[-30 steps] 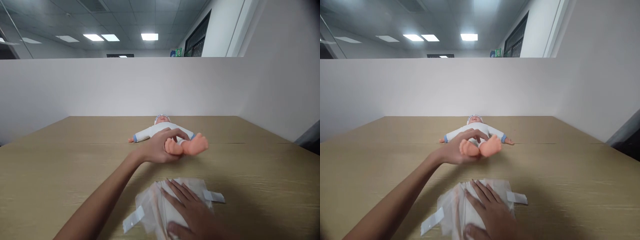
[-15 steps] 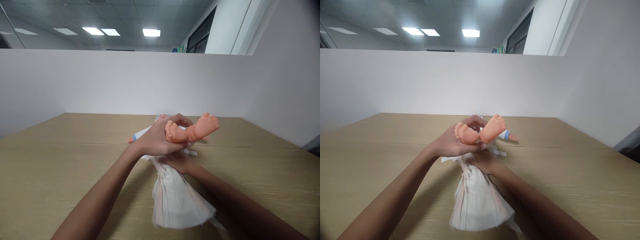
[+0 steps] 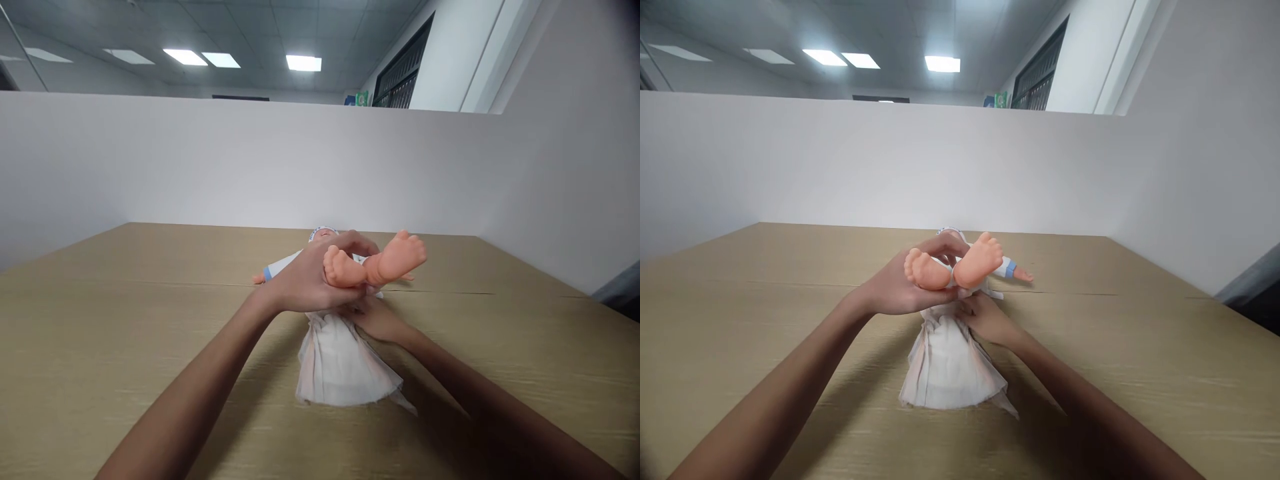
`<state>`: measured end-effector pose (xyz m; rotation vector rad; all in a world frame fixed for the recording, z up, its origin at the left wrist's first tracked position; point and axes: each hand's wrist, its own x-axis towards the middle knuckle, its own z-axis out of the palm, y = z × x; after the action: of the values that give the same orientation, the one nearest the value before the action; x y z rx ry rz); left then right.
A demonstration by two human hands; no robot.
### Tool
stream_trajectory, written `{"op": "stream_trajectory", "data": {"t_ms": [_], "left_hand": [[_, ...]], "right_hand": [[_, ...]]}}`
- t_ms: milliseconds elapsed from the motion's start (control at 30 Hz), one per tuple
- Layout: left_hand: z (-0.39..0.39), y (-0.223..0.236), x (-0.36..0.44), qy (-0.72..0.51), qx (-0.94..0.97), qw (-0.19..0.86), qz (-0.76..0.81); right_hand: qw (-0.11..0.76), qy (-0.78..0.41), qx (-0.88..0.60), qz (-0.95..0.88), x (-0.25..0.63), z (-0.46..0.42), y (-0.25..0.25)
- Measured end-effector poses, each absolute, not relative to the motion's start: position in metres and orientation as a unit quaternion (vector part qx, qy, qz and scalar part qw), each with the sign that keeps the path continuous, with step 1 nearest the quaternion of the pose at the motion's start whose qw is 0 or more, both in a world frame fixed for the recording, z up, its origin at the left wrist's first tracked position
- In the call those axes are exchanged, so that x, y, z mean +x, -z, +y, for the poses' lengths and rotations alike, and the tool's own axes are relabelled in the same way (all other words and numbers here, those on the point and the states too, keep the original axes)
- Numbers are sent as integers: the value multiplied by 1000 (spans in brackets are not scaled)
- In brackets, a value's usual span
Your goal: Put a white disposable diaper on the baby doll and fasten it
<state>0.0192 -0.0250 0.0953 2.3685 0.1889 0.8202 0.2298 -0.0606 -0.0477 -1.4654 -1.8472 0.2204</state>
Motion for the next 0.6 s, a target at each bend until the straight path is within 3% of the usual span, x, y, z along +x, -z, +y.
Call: {"op": "stream_trajectory", "data": {"t_ms": [100, 200, 333, 467, 600], "left_hand": [[-29, -91, 17, -306, 895, 315, 80], [-36, -86, 16, -304, 898, 303, 96], [-47, -77, 16, -290, 901, 305, 104], [-57, -68, 7, -280, 903, 306, 111], [-63, -55, -26, -243, 922, 283, 101]], "right_hand": [[388, -122, -593, -695, 240, -100, 44], [467, -44, -630, -619, 236, -132, 33], [525, -45, -548, -650, 224, -145, 8], [504, -102, -458, -726, 229, -141, -8], [435, -75, -420, -793, 254, -149, 5]]}}
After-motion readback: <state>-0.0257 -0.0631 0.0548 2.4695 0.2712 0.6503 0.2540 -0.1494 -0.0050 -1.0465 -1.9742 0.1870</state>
